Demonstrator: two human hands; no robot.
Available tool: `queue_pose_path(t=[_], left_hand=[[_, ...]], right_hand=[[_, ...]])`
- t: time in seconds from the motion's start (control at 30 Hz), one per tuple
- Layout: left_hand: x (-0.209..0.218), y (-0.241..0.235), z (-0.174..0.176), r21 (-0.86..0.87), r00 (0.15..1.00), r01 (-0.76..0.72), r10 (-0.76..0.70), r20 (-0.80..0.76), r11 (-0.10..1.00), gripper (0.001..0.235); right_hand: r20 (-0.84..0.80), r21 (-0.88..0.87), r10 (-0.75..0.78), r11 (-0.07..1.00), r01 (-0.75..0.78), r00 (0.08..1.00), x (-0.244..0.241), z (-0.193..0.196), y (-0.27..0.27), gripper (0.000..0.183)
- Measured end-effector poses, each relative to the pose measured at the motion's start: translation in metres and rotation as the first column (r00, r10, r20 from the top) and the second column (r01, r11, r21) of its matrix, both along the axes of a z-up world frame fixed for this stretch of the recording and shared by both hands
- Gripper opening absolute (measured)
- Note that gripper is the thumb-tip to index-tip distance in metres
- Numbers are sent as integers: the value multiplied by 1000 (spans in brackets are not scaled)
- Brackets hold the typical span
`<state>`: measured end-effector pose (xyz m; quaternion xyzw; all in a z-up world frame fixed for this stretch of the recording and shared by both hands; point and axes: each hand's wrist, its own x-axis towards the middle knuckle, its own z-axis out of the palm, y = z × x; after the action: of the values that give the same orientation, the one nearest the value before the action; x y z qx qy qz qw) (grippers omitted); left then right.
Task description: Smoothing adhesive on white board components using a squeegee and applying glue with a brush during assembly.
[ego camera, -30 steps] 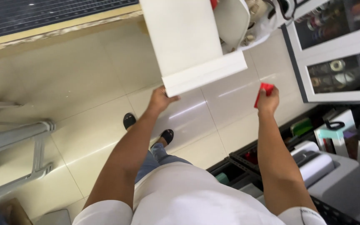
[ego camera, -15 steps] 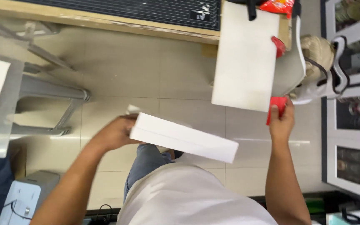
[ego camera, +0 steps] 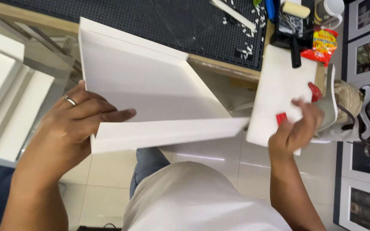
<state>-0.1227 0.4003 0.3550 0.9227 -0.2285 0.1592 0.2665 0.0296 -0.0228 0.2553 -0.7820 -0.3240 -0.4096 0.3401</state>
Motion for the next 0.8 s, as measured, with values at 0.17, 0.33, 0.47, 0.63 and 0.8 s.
queue_pose_path(t=[0.17, 0.33, 0.47, 0.63, 0.8], left_hand=[[31, 57, 40, -28, 998, 63, -63, 12, 998, 46], [67, 127, 70, 16, 993, 89, -90, 80, 996, 27], [85, 177, 63, -19, 991, 29, -26, 134, 999, 25], [89, 241, 17, -35, 962, -76, 83, 262, 996, 21], [97, 290, -59, -76, 875, -294, 300, 380, 953, 26]], right_hand=[[-90, -356, 385, 849, -391, 919, -30, 45, 103, 53], [-131, -608, 256, 742, -281, 958, -1, 83, 207, 55], [-30, -585, 289, 771, -251, 957, 44, 81, 279, 54], [90, -575, 332, 787, -223, 939, 75, 62, 362, 36], [265, -544, 340, 825, -151, 902, 104, 11, 428, 34]])
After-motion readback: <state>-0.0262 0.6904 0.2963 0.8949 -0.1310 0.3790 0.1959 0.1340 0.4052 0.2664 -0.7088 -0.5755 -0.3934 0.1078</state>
